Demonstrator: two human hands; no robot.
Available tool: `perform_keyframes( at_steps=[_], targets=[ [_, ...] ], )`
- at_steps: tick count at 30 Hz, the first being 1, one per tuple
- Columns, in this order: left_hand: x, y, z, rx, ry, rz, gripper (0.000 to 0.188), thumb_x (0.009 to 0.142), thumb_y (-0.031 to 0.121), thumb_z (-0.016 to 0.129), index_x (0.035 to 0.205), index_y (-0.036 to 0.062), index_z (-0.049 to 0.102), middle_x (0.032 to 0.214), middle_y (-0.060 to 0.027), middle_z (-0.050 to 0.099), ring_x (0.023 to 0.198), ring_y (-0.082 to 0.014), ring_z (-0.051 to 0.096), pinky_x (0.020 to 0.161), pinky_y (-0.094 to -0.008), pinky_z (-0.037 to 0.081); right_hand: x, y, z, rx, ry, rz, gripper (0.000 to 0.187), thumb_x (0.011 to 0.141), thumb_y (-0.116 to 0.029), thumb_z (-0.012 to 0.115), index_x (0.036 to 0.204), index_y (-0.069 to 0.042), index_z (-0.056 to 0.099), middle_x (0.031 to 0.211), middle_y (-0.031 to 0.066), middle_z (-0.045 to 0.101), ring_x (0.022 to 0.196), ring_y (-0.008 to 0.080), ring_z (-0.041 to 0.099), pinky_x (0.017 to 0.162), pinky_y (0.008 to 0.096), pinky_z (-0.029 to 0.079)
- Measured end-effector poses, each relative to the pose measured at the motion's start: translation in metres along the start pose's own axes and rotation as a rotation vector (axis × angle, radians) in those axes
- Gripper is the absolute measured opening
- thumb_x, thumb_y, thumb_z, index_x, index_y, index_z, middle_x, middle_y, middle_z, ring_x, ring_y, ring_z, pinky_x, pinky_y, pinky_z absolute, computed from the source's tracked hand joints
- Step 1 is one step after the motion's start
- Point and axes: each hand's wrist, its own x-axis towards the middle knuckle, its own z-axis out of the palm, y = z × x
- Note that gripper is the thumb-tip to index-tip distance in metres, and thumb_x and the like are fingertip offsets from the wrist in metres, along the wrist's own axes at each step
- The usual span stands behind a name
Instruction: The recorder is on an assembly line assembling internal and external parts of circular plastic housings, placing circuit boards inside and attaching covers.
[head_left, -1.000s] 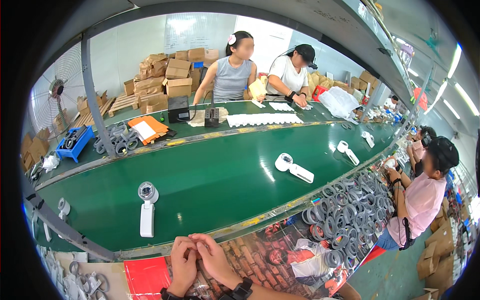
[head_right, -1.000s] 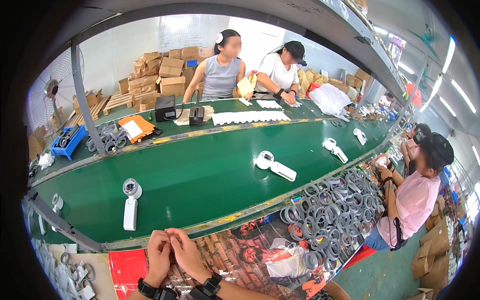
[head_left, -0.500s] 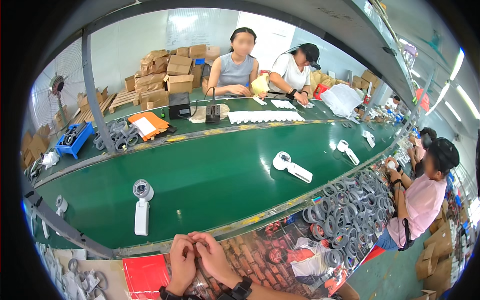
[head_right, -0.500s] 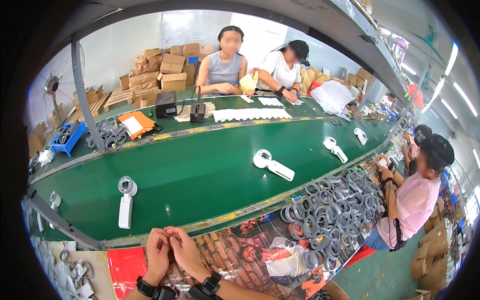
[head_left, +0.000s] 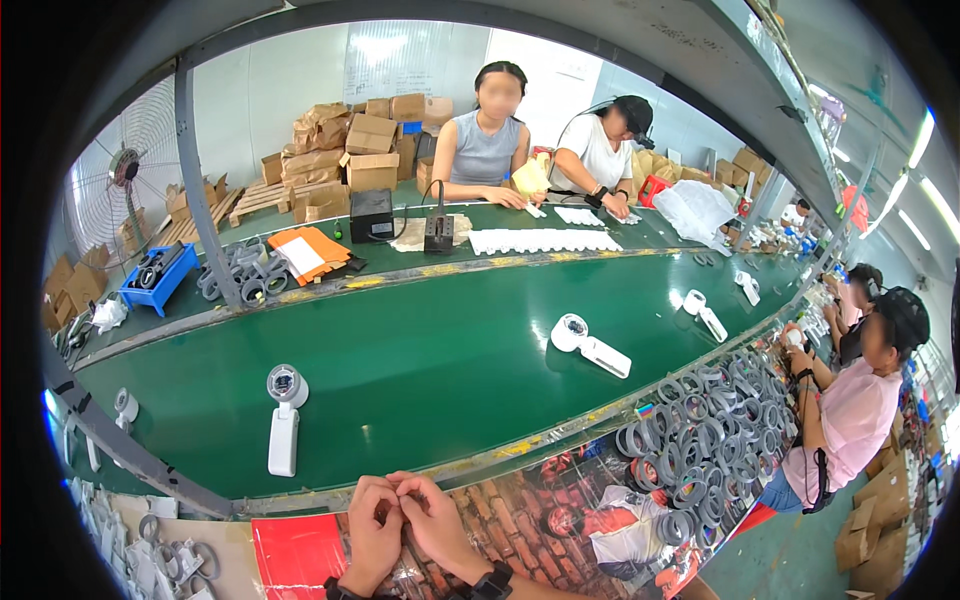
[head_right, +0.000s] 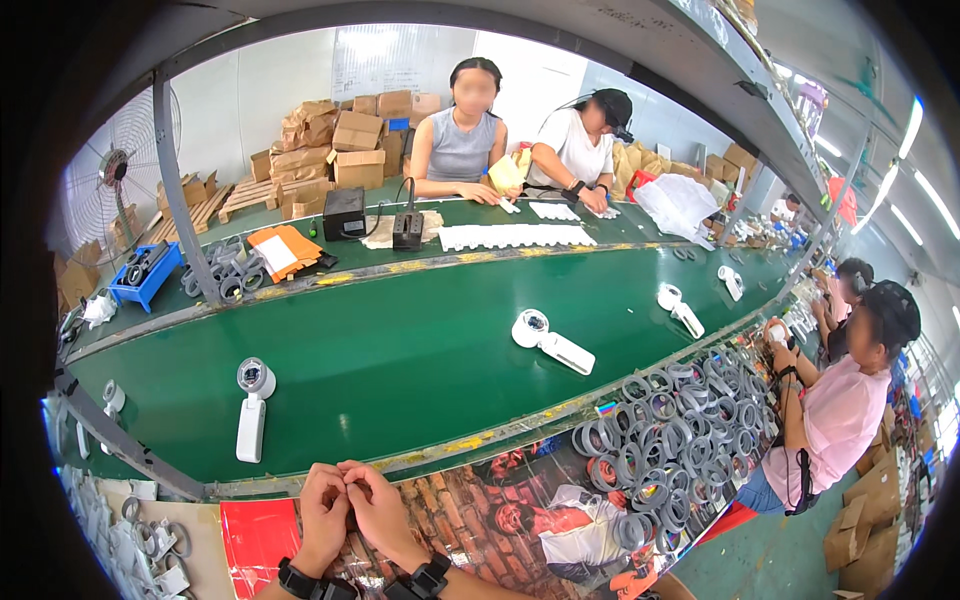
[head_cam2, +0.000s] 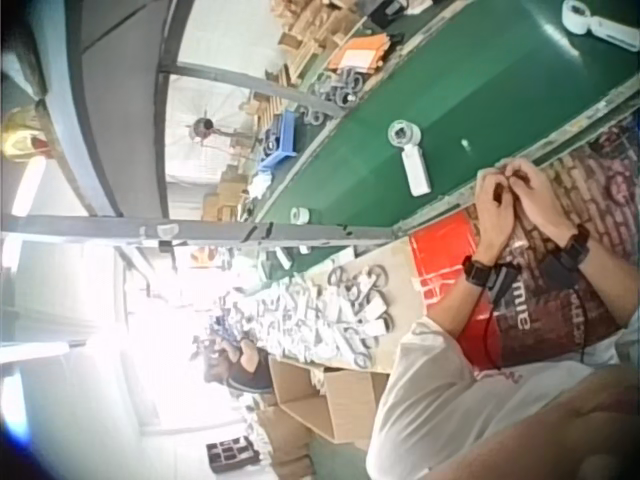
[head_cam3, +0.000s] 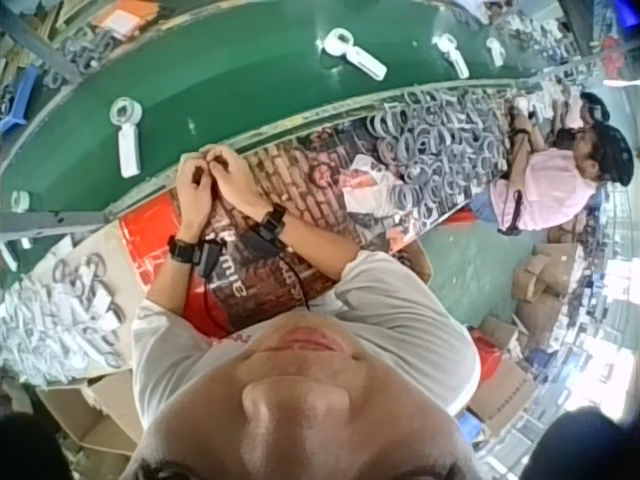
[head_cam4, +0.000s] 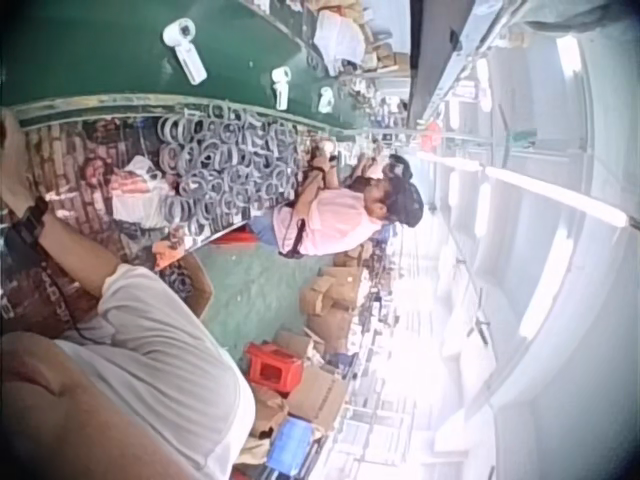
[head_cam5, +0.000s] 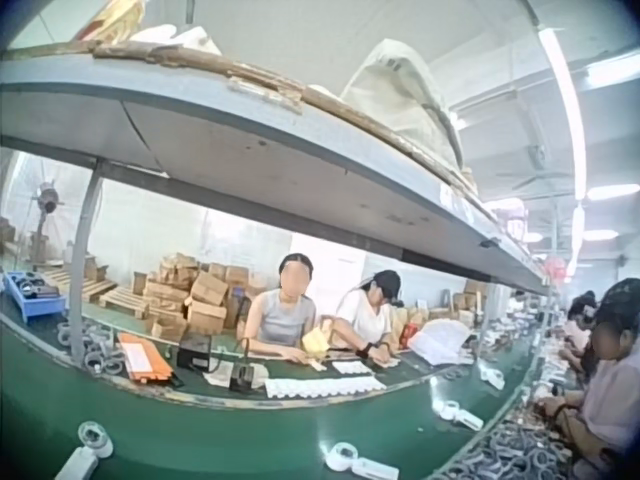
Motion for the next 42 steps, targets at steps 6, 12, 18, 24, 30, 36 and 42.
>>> perform_keyframes(
  at_steps=[6, 12, 18, 24, 30, 36, 42],
  targets=[
    [0.003, 0.001, 0.002, -0.035, 0.009, -0.025, 0.021, 0.069, -0.016, 0.051, 0.081, 0.0012, 0.051, 0.087, -0.0090, 0.048, 0.077, -0.0192, 0.050, 0.064, -0.0261, 0.040, 0.004, -0.003, -0.004, -0.022, -0.063, 0.048, 0.005, 0.089, 0.003, 0.046, 0.090, 0.000, 0.050, 0.120, 0.0113, 0.051, 0.105, 0.0162, 0.052, 0.089, 0.0271, 0.043],
    [0.001, 0.002, -0.002, -0.035, 0.015, -0.012, 0.021, 0.070, -0.016, 0.049, 0.082, 0.0013, 0.050, 0.088, -0.0087, 0.048, 0.076, -0.0179, 0.051, 0.063, -0.0254, 0.041, 0.003, 0.006, -0.002, 0.043, -0.036, -0.008, 0.007, 0.088, 0.001, 0.048, 0.092, 0.001, 0.054, 0.116, 0.0091, 0.057, 0.093, 0.0155, 0.058, 0.081, 0.0260, 0.045],
    [-0.005, 0.016, -0.001, -0.270, -0.019, -0.205, 0.022, 0.075, -0.017, 0.042, 0.088, 0.0012, 0.046, 0.092, -0.0069, 0.048, 0.075, -0.0140, 0.054, 0.061, -0.0231, 0.045, 0.008, -0.020, -0.016, 0.137, -0.068, 0.081, 0.012, 0.089, -0.003, 0.048, 0.097, -0.002, 0.057, 0.115, 0.0086, 0.059, 0.106, 0.0160, 0.052, 0.093, 0.0290, 0.039],
    [0.004, -0.010, -0.005, 0.036, -0.019, 0.011, 0.018, 0.075, -0.013, 0.043, 0.085, 0.0014, 0.047, 0.090, -0.0053, 0.045, 0.079, -0.0123, 0.049, 0.069, -0.0243, 0.042, -0.030, -0.187, -0.010, 0.291, -0.624, -0.418, 0.011, 0.088, -0.010, 0.052, 0.095, -0.002, 0.055, 0.106, 0.0083, 0.058, 0.095, 0.0159, 0.054, 0.090, 0.0295, 0.037],
    [0.011, 0.000, -0.001, -0.153, -0.072, -0.097, 0.014, 0.081, -0.009, 0.043, 0.086, 0.0042, 0.045, 0.091, -0.0043, 0.045, 0.073, -0.0096, 0.043, 0.064, -0.0222, 0.037, -0.080, -0.198, 0.008, 0.728, -0.652, -0.798, 0.040, 0.074, -0.032, 0.078, 0.094, -0.002, 0.060, 0.087, 0.0070, 0.061, 0.078, 0.0189, 0.061, 0.063, 0.0276, 0.049],
    [0.003, -0.005, -0.001, -0.135, -0.091, -0.127, 0.017, 0.077, -0.011, 0.042, 0.085, 0.0025, 0.047, 0.092, -0.0048, 0.043, 0.078, -0.0111, 0.044, 0.070, -0.0226, 0.038, -0.090, -0.201, 0.010, 0.633, -0.619, -0.653, 0.037, 0.068, -0.033, 0.081, 0.076, -0.004, 0.060, 0.072, 0.0023, 0.061, 0.063, 0.0159, 0.059, 0.054, 0.0255, 0.045],
    [0.001, 0.002, -0.003, -0.121, -0.097, -0.107, 0.016, 0.078, -0.011, 0.042, 0.086, 0.0024, 0.046, 0.093, -0.0048, 0.043, 0.079, -0.0113, 0.044, 0.073, -0.0230, 0.039, -0.097, -0.206, 0.014, 0.582, -0.706, -0.506, 0.039, 0.065, -0.035, 0.082, 0.079, -0.006, 0.061, 0.075, 0.0005, 0.062, 0.067, 0.0162, 0.060, 0.058, 0.0255, 0.048]
  ],
)
